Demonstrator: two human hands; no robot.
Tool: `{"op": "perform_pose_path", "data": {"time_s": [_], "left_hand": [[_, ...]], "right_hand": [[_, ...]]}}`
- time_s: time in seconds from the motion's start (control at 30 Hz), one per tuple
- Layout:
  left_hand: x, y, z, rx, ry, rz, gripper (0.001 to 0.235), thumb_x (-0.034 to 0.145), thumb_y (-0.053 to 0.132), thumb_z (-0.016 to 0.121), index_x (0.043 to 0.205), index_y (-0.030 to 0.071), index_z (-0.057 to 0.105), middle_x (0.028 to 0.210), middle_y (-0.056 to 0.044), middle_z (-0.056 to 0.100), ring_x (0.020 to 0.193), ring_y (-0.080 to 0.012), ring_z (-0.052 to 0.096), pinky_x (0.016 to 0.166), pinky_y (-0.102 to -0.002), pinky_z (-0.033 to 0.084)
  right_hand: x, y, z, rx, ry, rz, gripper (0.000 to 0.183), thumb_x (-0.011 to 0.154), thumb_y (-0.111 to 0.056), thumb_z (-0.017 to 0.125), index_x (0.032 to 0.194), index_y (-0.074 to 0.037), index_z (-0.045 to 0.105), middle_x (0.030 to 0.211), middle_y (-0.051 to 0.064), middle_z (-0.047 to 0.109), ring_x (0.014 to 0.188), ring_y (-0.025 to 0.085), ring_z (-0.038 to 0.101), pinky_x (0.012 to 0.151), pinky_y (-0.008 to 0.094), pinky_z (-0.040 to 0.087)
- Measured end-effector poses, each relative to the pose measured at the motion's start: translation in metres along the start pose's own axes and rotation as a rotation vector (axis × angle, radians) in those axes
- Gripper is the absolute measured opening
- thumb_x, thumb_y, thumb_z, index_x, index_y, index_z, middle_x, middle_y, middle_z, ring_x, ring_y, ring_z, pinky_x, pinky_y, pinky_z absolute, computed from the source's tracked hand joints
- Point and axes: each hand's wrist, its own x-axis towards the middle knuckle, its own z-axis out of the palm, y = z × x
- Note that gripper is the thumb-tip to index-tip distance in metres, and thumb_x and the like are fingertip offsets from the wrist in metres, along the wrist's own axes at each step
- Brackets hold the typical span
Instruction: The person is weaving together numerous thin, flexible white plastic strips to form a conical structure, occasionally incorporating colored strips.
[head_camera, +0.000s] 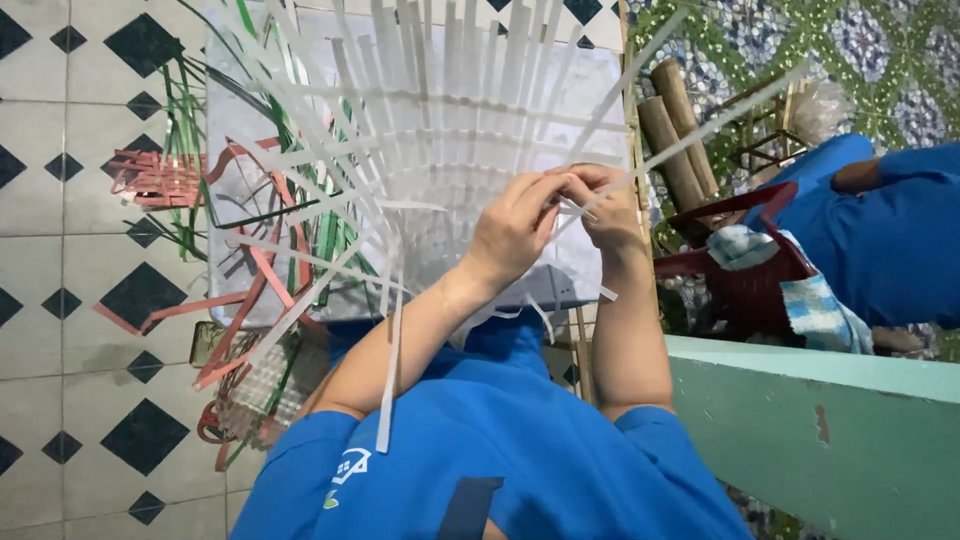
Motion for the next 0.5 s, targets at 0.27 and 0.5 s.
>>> {"op": "perform_pose_path", "data": {"time_s": [0.27,0.5], "left_hand": [[0.003,-0.005,-0.003,0.099,0.121,0.064,0.013,0.089,0.011,0.068,0.101,0.011,0.07,0.099,-0.006,0.069,0.091,-0.0221,0.07,0.077,-0.03,0.056],[0.01,-0.005,-0.019,0.023,0.247,-0.094,0.021,0.081,0.004,0.071,0.099,0.014,0.071,0.124,-0.008,0.057,0.12,-0.0332,0.051,0.105,-0.046,0.035]], "right_hand": [[0.011,-0.026,0.011,0.059,-0.103,0.14,0.022,0.086,-0.012,0.074,0.069,0.0,0.066,0.054,0.007,0.059,0.051,0.01,0.061,0.047,0.021,0.048],[0.002,-0.022,0.02,0.235,-0.1,0.076,0.028,0.09,-0.01,0.068,0.065,0.003,0.064,0.055,0.012,0.056,0.051,0.017,0.057,0.047,0.026,0.045]]}}
